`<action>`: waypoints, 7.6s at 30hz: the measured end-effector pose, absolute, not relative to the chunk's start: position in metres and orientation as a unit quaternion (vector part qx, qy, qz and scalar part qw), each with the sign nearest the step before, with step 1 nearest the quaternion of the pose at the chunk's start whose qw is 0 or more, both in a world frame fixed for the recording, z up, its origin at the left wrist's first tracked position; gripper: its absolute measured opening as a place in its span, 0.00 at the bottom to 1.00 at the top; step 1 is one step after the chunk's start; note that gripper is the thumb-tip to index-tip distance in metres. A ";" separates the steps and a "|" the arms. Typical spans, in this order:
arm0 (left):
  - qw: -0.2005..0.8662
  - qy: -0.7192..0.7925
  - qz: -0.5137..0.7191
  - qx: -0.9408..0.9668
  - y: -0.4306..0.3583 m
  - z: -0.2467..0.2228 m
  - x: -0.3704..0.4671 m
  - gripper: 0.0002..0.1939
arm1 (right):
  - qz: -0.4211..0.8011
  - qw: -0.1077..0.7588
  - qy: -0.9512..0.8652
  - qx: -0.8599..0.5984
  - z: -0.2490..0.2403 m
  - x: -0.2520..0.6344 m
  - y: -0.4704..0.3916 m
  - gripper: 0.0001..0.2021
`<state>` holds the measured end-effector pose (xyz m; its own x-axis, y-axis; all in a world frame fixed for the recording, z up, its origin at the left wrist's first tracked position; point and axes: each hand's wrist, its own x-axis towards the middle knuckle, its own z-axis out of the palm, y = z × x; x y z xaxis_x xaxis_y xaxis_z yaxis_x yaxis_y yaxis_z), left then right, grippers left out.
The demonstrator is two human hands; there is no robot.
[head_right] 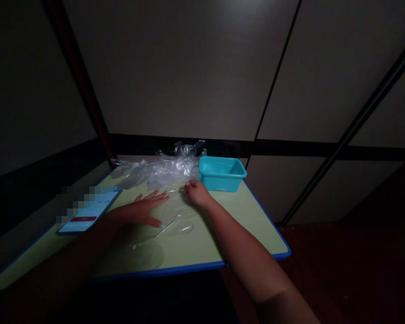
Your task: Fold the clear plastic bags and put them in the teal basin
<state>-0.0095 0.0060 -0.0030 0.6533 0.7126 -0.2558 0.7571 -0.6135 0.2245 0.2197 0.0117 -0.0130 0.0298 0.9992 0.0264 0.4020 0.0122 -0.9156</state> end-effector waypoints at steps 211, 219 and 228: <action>0.637 0.377 0.489 0.461 0.027 0.004 -0.005 0.31 | 0.399 -0.062 -0.861 -0.310 0.028 0.197 -0.065 0.08; 0.627 0.392 0.483 0.469 0.024 0.008 -0.001 0.30 | 0.393 -0.032 -0.861 -0.321 0.023 0.197 -0.062 0.04; 0.627 0.418 0.441 0.487 0.019 0.010 0.001 0.31 | 0.449 -0.029 -0.848 -0.279 0.025 0.199 -0.064 0.03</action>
<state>0.0007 0.0187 0.0097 0.2620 0.9604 -0.0944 -0.1459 0.1361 0.9799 0.1986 -0.0637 0.0253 -0.8421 0.4479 -0.3006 0.5004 0.4408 -0.7452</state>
